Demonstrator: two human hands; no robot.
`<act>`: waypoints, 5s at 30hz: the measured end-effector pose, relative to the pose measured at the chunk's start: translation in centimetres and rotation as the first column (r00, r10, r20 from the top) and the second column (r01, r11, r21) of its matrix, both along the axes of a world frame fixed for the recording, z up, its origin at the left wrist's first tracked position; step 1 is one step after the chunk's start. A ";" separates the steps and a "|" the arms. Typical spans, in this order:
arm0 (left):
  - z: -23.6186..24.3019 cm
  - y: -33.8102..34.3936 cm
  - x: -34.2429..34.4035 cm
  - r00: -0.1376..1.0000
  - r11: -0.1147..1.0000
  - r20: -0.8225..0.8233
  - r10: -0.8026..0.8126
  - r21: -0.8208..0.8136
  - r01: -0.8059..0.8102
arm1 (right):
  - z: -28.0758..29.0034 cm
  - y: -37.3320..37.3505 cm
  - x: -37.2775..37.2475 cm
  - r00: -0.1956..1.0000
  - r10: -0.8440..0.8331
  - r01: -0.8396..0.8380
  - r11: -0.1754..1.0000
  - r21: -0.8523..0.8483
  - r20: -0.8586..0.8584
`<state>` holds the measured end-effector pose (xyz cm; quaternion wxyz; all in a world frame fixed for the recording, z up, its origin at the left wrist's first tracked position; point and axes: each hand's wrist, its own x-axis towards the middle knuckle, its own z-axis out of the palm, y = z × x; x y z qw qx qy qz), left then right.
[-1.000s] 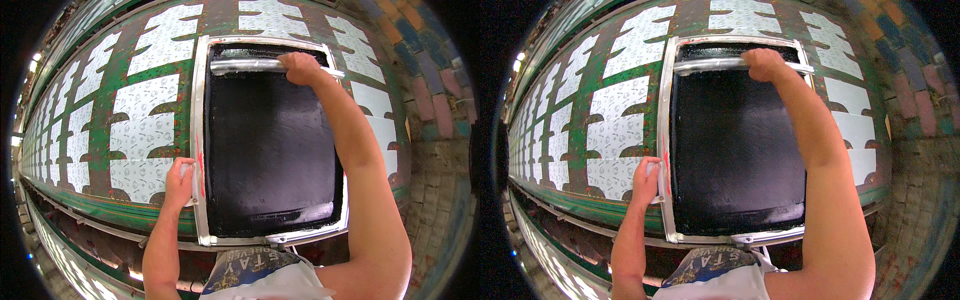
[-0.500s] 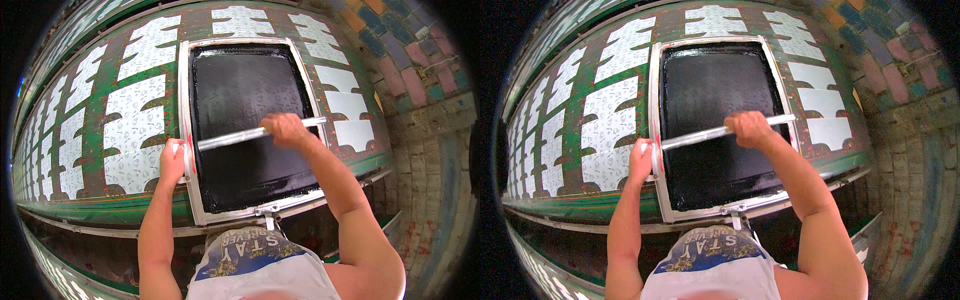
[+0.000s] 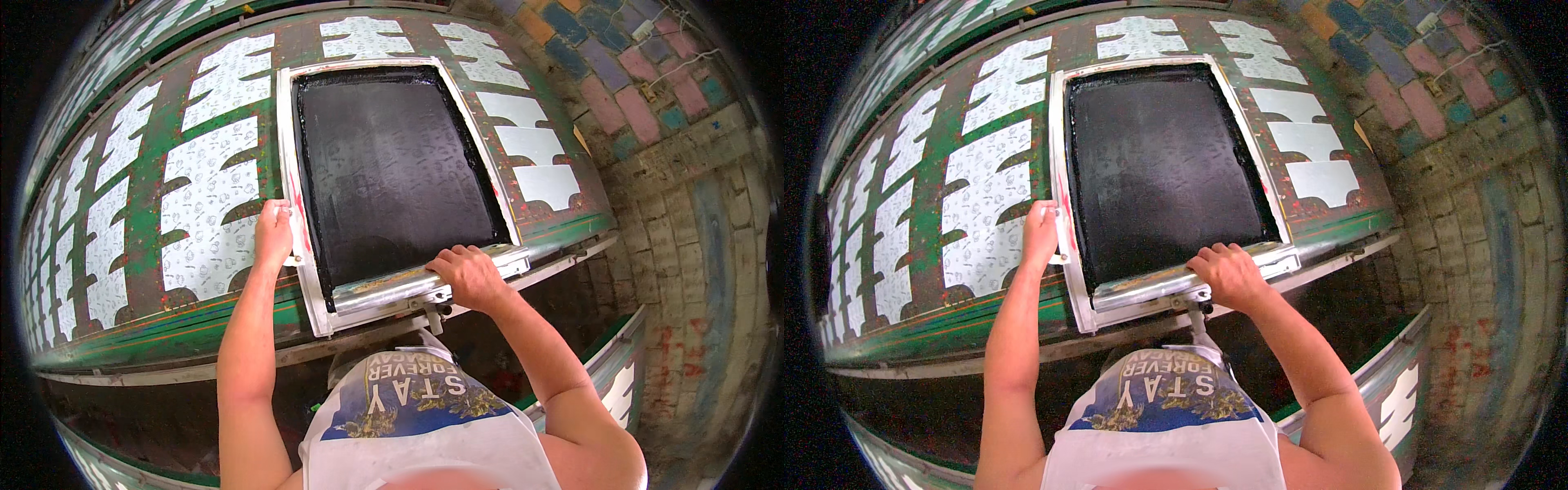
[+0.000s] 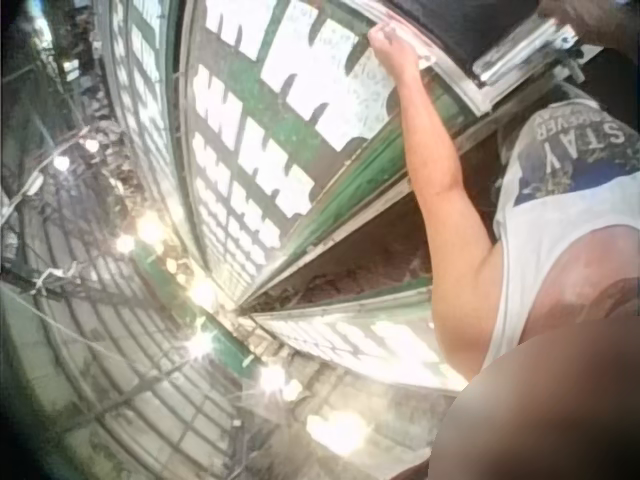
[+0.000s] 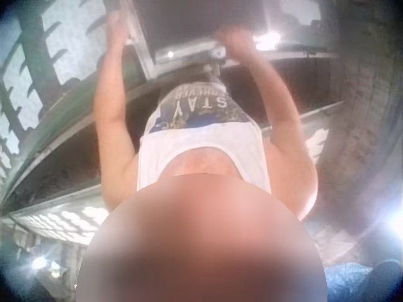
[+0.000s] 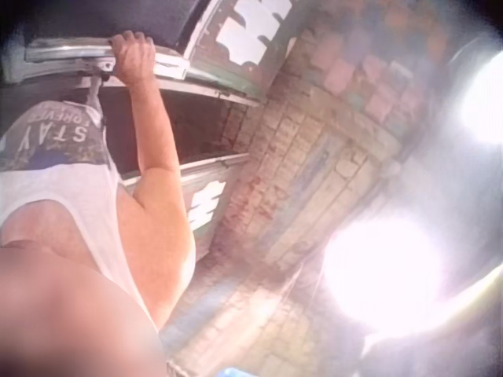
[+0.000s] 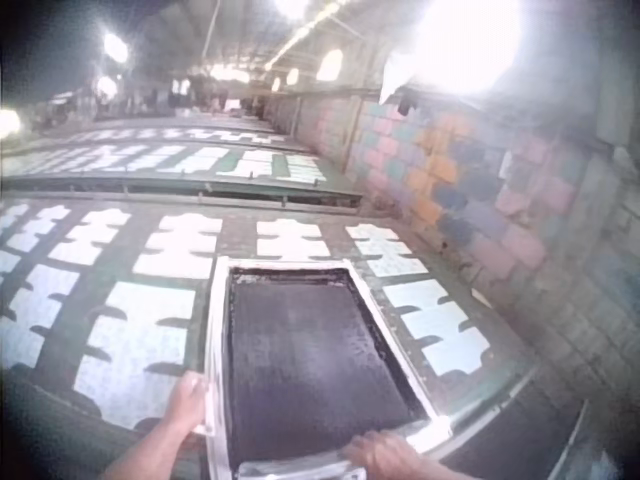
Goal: The person uses a squeegee to spread black ink across a screen printing frame placed over a patterned surface. They repeatedly pull the squeegee across the screen to ensure even ink coverage, then lift and reposition the frame to continue the process.
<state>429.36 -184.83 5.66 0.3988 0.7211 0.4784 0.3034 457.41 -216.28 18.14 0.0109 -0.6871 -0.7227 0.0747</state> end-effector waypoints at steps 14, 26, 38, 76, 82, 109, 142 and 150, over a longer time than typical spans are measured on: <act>-1.2 0.7 0.1 0.992 0.989 0.102 0.069 -0.138 -0.055 | 7.7 -3.1 3.7 0.875 0.170 -0.167 0.985 0.047 -0.453; 0.9 0.0 0.3 0.960 0.967 -0.211 0.184 -0.137 -0.215 | 26.9 -11.1 13.5 0.153 0.731 -0.170 0.683 0.711 -0.665; 2.4 -0.7 1.3 0.844 0.974 -0.493 0.212 0.181 -0.139 | 26.0 -14.7 17.8 0.373 0.806 -0.043 0.509 0.860 -0.459; 0.6 -0.4 0.3 0.983 0.933 -0.044 0.178 -0.309 -0.183 | -0.4 -7.7 22.8 0.625 -0.425 0.604 0.795 0.061 -0.655; 1.7 -0.7 0.7 0.992 0.946 -0.005 0.126 -0.299 -0.121 | -6.6 -9.3 21.9 0.275 -0.581 0.633 0.709 -0.310 -0.766; 7.8 -2.3 12.3 0.976 0.978 0.203 0.083 -0.203 -0.041 | -0.7 -9.6 31.8 0.434 -0.605 0.781 0.621 -0.055 -0.667; -1.5 -20.3 46.7 0.997 0.996 0.071 -0.012 0.090 0.006 | -7.3 -27.3 64.6 0.423 -0.660 0.781 0.613 -0.119 -0.621; -0.3 -20.7 46.7 0.999 0.996 -0.017 0.034 0.082 -0.032 | -1.4 -25.5 51.4 0.912 0.109 -0.119 0.993 -0.002 -0.394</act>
